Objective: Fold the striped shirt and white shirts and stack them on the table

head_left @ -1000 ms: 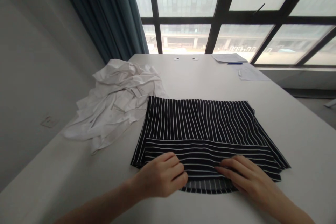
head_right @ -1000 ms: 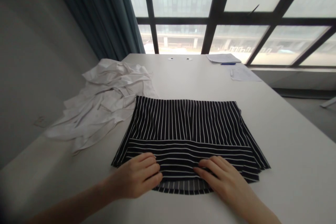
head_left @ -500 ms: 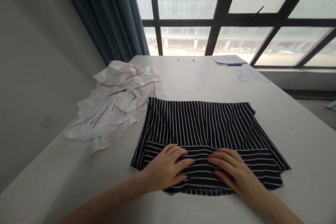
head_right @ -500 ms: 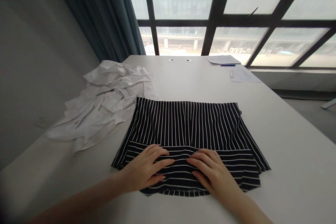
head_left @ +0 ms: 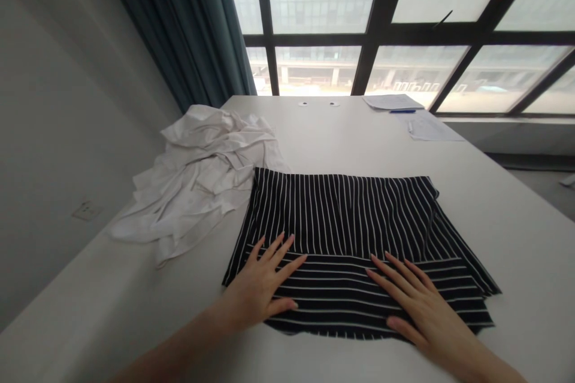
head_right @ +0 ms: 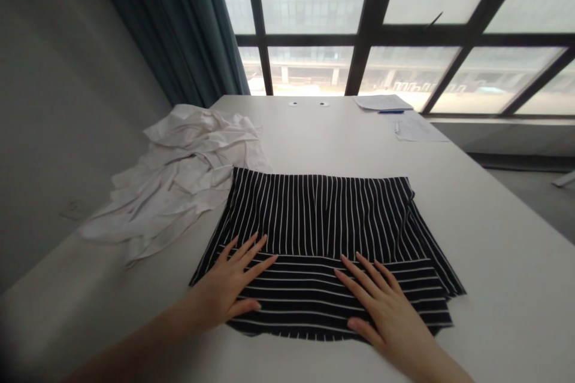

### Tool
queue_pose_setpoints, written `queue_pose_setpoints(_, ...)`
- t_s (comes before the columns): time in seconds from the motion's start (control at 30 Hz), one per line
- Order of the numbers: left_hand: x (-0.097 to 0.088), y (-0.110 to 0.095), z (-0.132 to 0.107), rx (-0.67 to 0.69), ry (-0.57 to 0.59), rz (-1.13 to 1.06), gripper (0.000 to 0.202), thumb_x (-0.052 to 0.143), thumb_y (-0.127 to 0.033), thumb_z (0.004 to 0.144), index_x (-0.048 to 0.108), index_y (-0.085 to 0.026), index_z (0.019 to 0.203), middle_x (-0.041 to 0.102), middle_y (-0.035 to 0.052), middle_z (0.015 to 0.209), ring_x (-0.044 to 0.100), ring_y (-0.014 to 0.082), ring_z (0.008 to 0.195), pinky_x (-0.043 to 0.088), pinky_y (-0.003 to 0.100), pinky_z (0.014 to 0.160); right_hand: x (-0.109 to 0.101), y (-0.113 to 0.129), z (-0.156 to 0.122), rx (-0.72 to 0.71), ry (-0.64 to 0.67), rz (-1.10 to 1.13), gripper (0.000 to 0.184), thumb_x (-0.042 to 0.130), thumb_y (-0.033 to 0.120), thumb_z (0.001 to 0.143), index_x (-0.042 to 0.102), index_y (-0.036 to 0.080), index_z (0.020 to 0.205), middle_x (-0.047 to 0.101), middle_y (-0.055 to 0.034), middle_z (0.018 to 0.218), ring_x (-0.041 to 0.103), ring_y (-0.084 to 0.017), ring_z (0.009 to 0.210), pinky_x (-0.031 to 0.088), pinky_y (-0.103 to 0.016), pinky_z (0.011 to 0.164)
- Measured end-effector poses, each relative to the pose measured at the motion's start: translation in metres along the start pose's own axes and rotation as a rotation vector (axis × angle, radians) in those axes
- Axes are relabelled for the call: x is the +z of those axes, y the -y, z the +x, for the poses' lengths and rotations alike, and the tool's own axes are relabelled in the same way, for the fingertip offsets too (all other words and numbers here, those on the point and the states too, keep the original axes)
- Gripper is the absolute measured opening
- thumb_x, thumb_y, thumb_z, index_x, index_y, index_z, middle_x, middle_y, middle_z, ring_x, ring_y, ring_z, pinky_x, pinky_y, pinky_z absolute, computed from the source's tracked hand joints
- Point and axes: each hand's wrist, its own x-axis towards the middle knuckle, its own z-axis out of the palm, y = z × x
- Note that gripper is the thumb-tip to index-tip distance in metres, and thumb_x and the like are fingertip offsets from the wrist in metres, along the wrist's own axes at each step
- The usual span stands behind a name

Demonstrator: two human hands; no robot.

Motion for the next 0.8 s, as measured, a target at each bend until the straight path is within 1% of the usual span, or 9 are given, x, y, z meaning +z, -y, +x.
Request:
queue_pose_setpoints(0.07,0.000,0.008,-0.006,-0.044,-0.011,0.017,0.073,0.044,-0.062,0.092,0.024,-0.030,0.153,0.027,0.0142,0.158,0.027,0.0357,0.143,0.030,0.059,0.108,-0.004,-0.009,-0.004,0.086,-0.084,0.093,0.048,0.044,0.042,0.097,0.042,0.036,0.145,0.045,-0.0017,0.150,0.042,-0.028,0.137,0.043,-0.054,0.106)
queue_pose_setpoints(0.13,0.000,0.015,-0.009,-0.096,-0.029,0.025,0.068,0.044,-0.057,0.094,0.025,-0.028,0.153,0.028,0.0133,0.158,0.028,0.0336,0.143,0.032,0.056,0.109,-0.007,-0.025,-0.005,0.200,-0.219,0.143,0.040,0.039,0.038,0.099,0.052,0.032,0.137,0.050,-0.0028,0.146,0.046,-0.024,0.134,0.045,-0.047,0.106)
queue_pose_setpoints(0.2,0.000,0.022,-0.007,-0.138,-0.053,0.025,0.063,0.042,-0.052,0.097,0.028,-0.027,0.152,0.030,0.0117,0.157,0.028,0.0308,0.144,0.031,0.053,0.111,-0.006,-0.045,-0.003,0.283,-0.342,0.104,0.041,0.040,0.041,0.099,0.055,0.026,0.133,0.053,-0.0061,0.143,0.046,-0.025,0.134,0.043,-0.047,0.108)
queue_pose_setpoints(0.27,0.002,0.028,-0.001,-0.139,-0.063,0.024,0.060,0.042,-0.050,0.098,0.031,-0.026,0.151,0.030,0.0101,0.158,0.026,0.0288,0.145,0.029,0.050,0.114,0.001,-0.065,-0.001,0.330,-0.396,0.001,0.048,0.039,0.047,0.097,0.054,0.020,0.134,0.054,-0.0100,0.142,0.043,-0.029,0.135,0.039,-0.051,0.110)
queue_pose_setpoints(0.4,0.007,0.031,0.008,-0.094,-0.027,0.051,0.061,0.042,-0.051,0.097,0.026,-0.030,0.152,0.027,0.0081,0.159,0.023,0.0291,0.146,0.029,0.052,0.113,0.019,-0.087,-0.002,0.453,-0.331,-0.211,0.063,0.029,0.054,0.096,0.047,0.016,0.142,0.050,-0.0123,0.145,0.040,-0.036,0.137,0.037,-0.056,0.108)
queue_pose_setpoints(0.5,0.011,0.028,0.005,-0.109,-0.018,0.074,0.064,0.041,-0.052,0.097,0.020,-0.031,0.154,0.024,0.0088,0.160,0.022,0.0313,0.147,0.030,0.054,0.112,0.026,-0.087,-0.008,0.536,-0.264,-0.307,0.066,0.025,0.056,0.095,0.040,0.018,0.147,0.043,-0.0105,0.151,0.036,-0.034,0.139,0.034,-0.055,0.109)
queue_pose_setpoints(0.6,0.013,0.025,-0.004,-0.128,-0.029,0.081,0.065,0.041,-0.052,0.097,0.018,-0.031,0.155,0.020,0.0094,0.161,0.022,0.0323,0.146,0.030,0.054,0.112,0.027,-0.085,-0.017,0.600,-0.249,-0.354,0.069,0.021,0.057,0.094,0.039,0.018,0.148,0.039,-0.0118,0.153,0.036,-0.032,0.140,0.033,-0.054,0.109)
queue_pose_setpoints(0.7,0.014,0.025,-0.013,-0.156,-0.046,0.084,0.068,0.043,-0.055,0.096,0.020,-0.028,0.154,0.023,0.0111,0.160,0.025,0.0324,0.145,0.032,0.053,0.111,0.026,-0.092,-0.025,0.657,-0.254,-0.367,0.073,0.017,0.059,0.093,0.042,0.015,0.145,0.043,-0.0144,0.150,0.040,-0.033,0.137,0.034,-0.054,0.108)
queue_pose_setpoints(0.8,0.011,0.031,-0.012,-0.196,-0.077,0.082,0.066,0.043,-0.057,0.095,0.031,-0.024,0.151,0.032,0.0131,0.156,0.030,0.0319,0.143,0.033,0.052,0.111,0.019,-0.102,-0.024,0.689,-0.299,-0.381,0.075,0.015,0.059,0.094,0.047,0.009,0.139,0.048,-0.0201,0.144,0.043,-0.036,0.134,0.035,-0.058,0.107)
